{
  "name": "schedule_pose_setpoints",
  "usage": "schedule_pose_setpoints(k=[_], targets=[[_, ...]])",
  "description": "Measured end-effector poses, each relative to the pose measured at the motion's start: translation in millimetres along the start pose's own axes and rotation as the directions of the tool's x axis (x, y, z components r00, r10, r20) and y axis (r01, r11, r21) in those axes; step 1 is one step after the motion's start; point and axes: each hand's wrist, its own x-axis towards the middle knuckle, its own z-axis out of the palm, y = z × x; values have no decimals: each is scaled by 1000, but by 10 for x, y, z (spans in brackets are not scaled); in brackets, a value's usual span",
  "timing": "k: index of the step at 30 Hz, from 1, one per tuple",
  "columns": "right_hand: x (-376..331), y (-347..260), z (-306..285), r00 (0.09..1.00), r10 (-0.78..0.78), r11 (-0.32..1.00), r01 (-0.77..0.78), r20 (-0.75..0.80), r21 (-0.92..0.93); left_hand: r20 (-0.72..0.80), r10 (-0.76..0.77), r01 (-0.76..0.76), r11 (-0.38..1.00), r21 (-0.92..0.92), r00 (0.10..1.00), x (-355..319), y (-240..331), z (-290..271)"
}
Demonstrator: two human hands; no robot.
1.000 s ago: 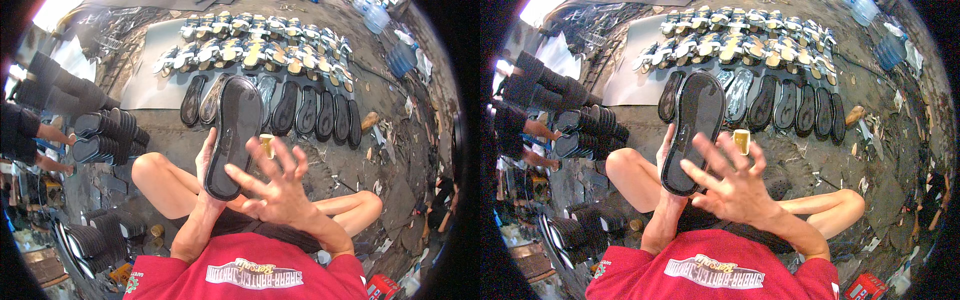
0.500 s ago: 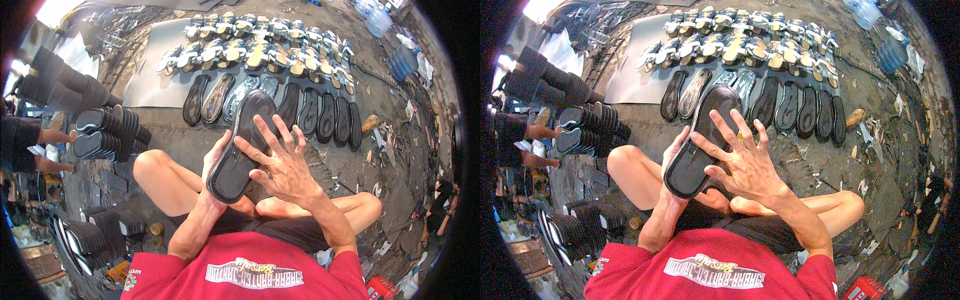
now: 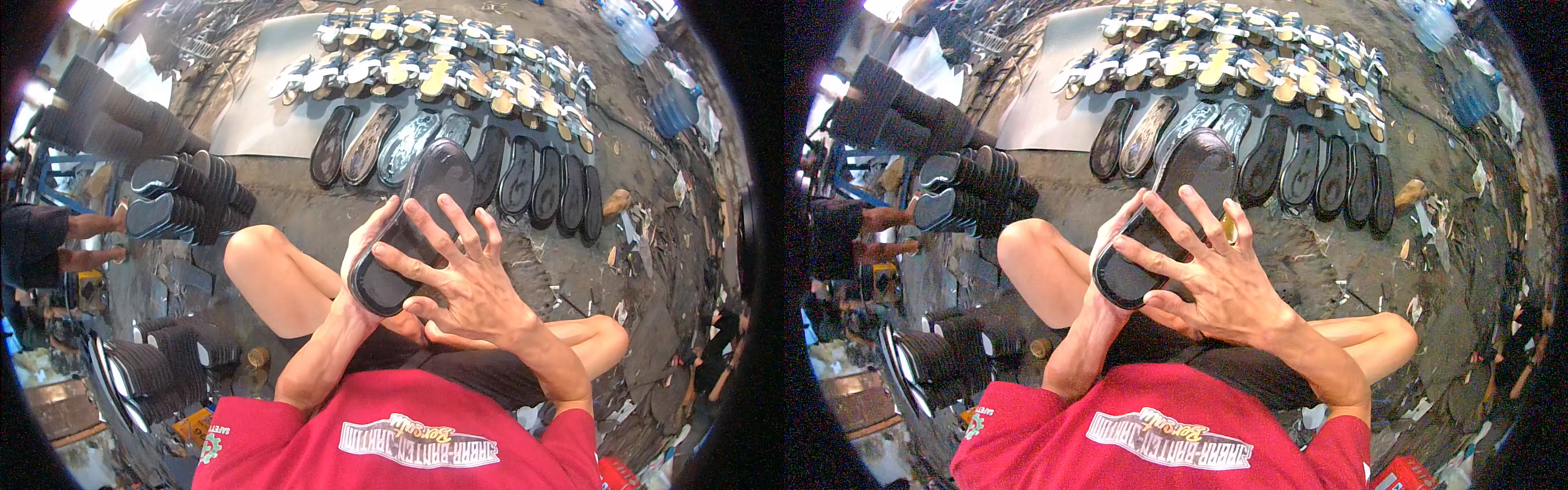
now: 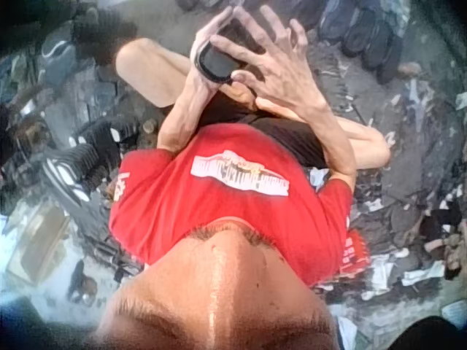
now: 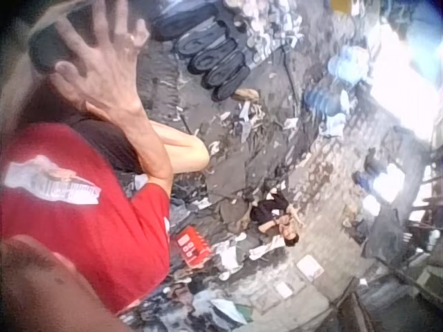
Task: The person sits on the ground and repeatedly applies a yellowish liquid from a small container onto the soles of black sandals using a sponge. They handle multiple sandals one at a time, rubbing the liquid into the sole surface and placing each treated sandal on the ground.
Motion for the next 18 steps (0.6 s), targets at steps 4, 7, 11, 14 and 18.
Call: schedule_pose_setpoints(k=[4,7,11,14,18], targets=[[5,-36,-18,998,-60,998,60,14,-2,-98,60,-44,986,162,993,-42,6,-179],[45,0,-78,991,-124,989,127,47,-75,-133,137,-83,934,347,982,-92,-65,-18],[99,24,-154,980,-185,975,193,77,-113,91,69,-92,956,279,993,-130,-73,-164],[115,75,-92,969,-246,953,246,23,-179,-9,92,-79,902,425,996,-164,-87,-174],[169,184,-92,881,-470,872,454,-53,-184,183,-90,54,980,189,979,-90,33,-297]])
